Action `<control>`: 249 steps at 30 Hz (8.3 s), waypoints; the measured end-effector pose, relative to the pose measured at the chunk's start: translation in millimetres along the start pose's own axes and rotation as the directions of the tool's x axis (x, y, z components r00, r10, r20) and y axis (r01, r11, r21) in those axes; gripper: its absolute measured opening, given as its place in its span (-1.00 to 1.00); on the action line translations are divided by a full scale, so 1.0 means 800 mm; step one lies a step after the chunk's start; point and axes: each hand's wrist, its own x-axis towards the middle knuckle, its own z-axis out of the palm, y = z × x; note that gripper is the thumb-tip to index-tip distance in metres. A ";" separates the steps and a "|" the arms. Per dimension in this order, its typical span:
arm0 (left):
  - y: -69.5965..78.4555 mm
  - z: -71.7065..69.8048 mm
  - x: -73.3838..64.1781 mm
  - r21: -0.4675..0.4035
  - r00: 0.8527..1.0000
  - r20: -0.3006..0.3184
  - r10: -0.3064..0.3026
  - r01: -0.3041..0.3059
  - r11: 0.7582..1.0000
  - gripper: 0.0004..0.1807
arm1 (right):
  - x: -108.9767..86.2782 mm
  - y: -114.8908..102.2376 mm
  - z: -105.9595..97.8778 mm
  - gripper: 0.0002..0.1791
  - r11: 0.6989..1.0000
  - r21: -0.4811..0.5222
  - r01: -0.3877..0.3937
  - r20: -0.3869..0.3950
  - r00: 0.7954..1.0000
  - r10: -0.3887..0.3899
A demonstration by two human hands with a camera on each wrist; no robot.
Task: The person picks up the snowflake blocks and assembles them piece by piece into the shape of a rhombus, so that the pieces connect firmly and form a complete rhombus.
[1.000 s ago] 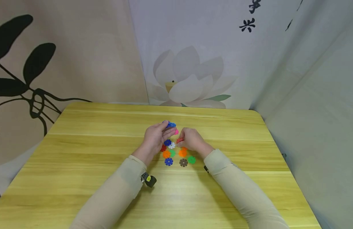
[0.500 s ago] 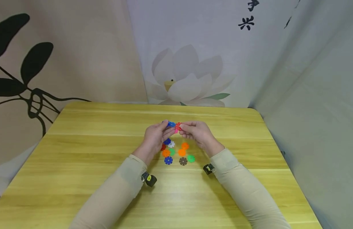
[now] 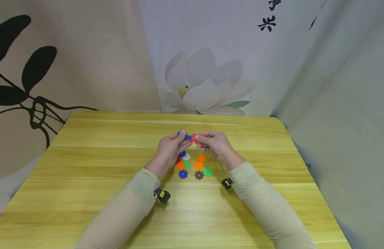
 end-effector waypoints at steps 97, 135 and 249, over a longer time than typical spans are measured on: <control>-0.012 -0.020 0.004 -0.150 0.987 0.111 -0.116 0.132 0.980 -0.35 | -0.007 0.026 -0.041 -0.88 0.519 -0.802 0.296 0.250 0.955 -0.159; -0.002 -0.017 0.000 -0.043 0.988 0.131 -0.077 0.083 0.996 -0.39 | -0.004 0.016 -0.003 -0.85 0.792 -0.512 0.332 0.045 0.932 -0.361; -0.006 -0.027 0.006 -0.018 0.985 0.158 -0.064 0.068 0.998 -0.40 | -0.006 0.016 -0.001 -0.68 0.996 0.051 -0.071 -0.100 0.992 0.076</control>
